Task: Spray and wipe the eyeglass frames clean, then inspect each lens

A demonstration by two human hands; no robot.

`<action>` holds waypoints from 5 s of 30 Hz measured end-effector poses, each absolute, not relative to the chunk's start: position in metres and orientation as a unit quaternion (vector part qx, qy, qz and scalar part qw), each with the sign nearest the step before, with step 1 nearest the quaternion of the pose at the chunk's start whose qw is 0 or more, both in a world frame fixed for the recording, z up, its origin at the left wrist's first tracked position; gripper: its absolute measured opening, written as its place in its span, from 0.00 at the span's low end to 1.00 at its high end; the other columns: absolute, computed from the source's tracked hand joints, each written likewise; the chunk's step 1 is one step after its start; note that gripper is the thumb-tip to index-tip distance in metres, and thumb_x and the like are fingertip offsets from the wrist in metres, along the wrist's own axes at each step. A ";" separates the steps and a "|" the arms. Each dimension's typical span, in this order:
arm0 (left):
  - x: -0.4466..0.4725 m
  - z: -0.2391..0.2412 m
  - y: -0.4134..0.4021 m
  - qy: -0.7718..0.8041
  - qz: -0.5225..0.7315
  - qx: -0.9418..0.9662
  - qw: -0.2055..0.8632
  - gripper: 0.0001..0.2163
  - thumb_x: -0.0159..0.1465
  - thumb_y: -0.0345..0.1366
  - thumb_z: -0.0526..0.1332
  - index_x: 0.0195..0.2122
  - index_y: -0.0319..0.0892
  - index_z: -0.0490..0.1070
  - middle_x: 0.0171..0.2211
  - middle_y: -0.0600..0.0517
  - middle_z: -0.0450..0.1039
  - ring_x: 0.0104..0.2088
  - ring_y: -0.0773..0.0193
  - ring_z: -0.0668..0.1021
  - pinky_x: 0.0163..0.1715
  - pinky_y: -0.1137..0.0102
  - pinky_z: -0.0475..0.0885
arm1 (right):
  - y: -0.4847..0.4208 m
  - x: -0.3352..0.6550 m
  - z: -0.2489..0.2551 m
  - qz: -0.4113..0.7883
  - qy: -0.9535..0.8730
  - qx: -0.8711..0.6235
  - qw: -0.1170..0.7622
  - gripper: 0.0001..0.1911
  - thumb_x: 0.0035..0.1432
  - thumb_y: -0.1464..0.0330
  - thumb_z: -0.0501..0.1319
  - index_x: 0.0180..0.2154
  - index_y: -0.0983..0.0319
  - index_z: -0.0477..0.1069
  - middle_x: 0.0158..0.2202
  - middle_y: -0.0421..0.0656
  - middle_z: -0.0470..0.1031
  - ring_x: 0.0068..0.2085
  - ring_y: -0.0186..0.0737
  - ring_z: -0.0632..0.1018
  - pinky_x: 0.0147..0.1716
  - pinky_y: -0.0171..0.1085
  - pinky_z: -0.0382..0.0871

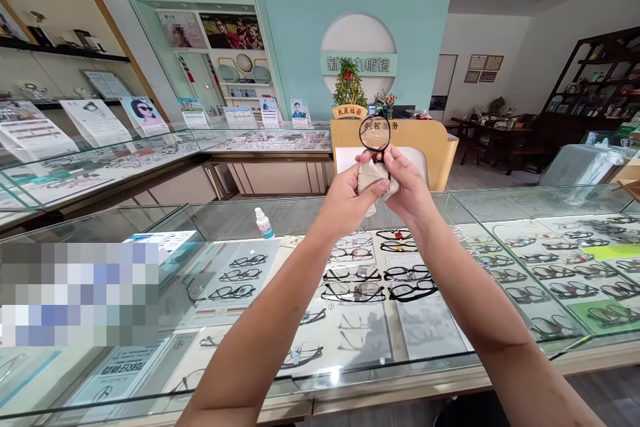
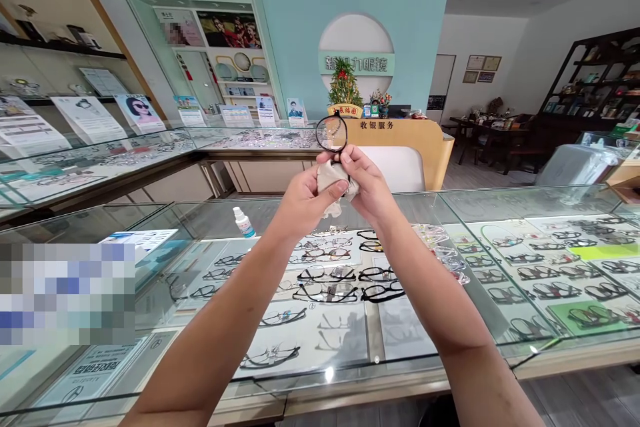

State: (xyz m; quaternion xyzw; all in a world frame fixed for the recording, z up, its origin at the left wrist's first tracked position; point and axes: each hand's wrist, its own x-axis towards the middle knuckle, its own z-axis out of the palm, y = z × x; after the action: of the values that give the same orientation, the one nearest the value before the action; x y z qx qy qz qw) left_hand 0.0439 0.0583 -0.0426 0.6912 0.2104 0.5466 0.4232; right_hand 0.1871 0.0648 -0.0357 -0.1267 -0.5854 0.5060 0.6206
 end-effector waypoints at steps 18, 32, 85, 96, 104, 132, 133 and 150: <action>0.066 -0.050 0.057 0.168 0.715 0.569 0.371 0.26 0.60 0.63 0.75 0.38 0.44 0.76 0.32 0.53 0.78 0.32 0.66 0.79 0.33 0.73 0.75 | 0.050 0.161 -0.035 0.482 -0.570 -0.141 0.650 0.24 0.63 0.44 0.70 0.37 0.52 0.62 0.51 0.42 0.84 0.60 0.49 0.81 0.54 0.48 0.78; 0.029 -0.035 0.065 0.148 0.476 0.717 0.487 0.25 0.61 0.60 0.77 0.40 0.42 0.78 0.29 0.53 0.72 0.32 0.62 0.76 0.32 0.69 0.73 | 0.058 0.191 -0.028 0.501 -0.591 -0.139 0.617 0.20 0.61 0.50 0.71 0.36 0.54 0.65 0.45 0.45 0.84 0.54 0.51 0.83 0.48 0.47 0.81; 0.015 -0.031 0.078 0.215 0.603 0.607 0.472 0.28 0.56 0.64 0.78 0.36 0.43 0.75 0.25 0.53 0.77 0.21 0.65 0.77 0.21 0.71 0.74 | 0.062 0.208 -0.032 0.538 -0.666 -0.207 0.473 0.18 0.62 0.52 0.75 0.36 0.58 0.76 0.36 0.39 0.80 0.36 0.37 0.75 0.38 0.35 0.68; 0.009 -0.028 0.074 0.186 0.545 0.663 0.479 0.25 0.50 0.46 0.85 0.40 0.42 0.76 0.29 0.52 0.81 0.25 0.63 0.81 0.26 0.69 0.80 | 0.056 0.207 -0.025 0.577 -0.632 -0.220 0.469 0.22 0.53 0.50 0.80 0.34 0.59 0.78 0.31 0.42 0.83 0.31 0.38 0.78 0.29 0.35 0.68; 0.027 -0.038 0.073 0.211 0.637 0.613 0.418 0.24 0.54 0.53 0.82 0.37 0.44 0.75 0.28 0.54 0.79 0.18 0.68 0.74 0.17 0.72 0.72 | 0.056 0.201 -0.028 0.593 -0.634 -0.196 0.457 0.22 0.58 0.48 0.77 0.37 0.60 0.79 0.31 0.43 0.83 0.33 0.40 0.80 0.31 0.37 0.71; 0.029 -0.037 0.067 0.208 0.654 0.585 0.433 0.23 0.56 0.53 0.82 0.34 0.44 0.73 0.22 0.58 0.74 0.13 0.72 0.68 0.12 0.74 0.69 | 0.051 0.195 -0.026 0.630 -0.617 -0.157 0.445 0.21 0.54 0.54 0.81 0.35 0.61 0.78 0.30 0.42 0.84 0.32 0.37 0.82 0.33 0.34 0.76; 0.031 -0.037 0.065 0.210 0.668 0.575 0.424 0.23 0.57 0.55 0.80 0.34 0.45 0.73 0.21 0.59 0.73 0.12 0.72 0.67 0.11 0.75 0.68 | 0.051 0.193 -0.027 0.630 -0.617 -0.156 0.445 0.21 0.54 0.54 0.80 0.35 0.61 0.78 0.30 0.42 0.84 0.32 0.37 0.82 0.34 0.34 0.77; 0.029 -0.040 0.072 0.179 0.641 0.598 0.447 0.22 0.55 0.51 0.83 0.35 0.44 0.75 0.24 0.57 0.77 0.15 0.70 0.71 0.14 0.73 0.72 | 0.054 0.198 -0.027 0.623 -0.611 -0.172 0.458 0.22 0.52 0.54 0.81 0.35 0.62 0.78 0.30 0.43 0.85 0.31 0.37 0.82 0.29 0.32 0.75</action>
State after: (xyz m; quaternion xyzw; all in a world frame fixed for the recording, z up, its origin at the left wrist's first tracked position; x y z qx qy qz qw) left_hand 0.0287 0.0719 -0.0402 0.5981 0.1789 0.6407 0.4469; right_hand 0.1985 0.0539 -0.0266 -0.1716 -0.6105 0.6228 0.4582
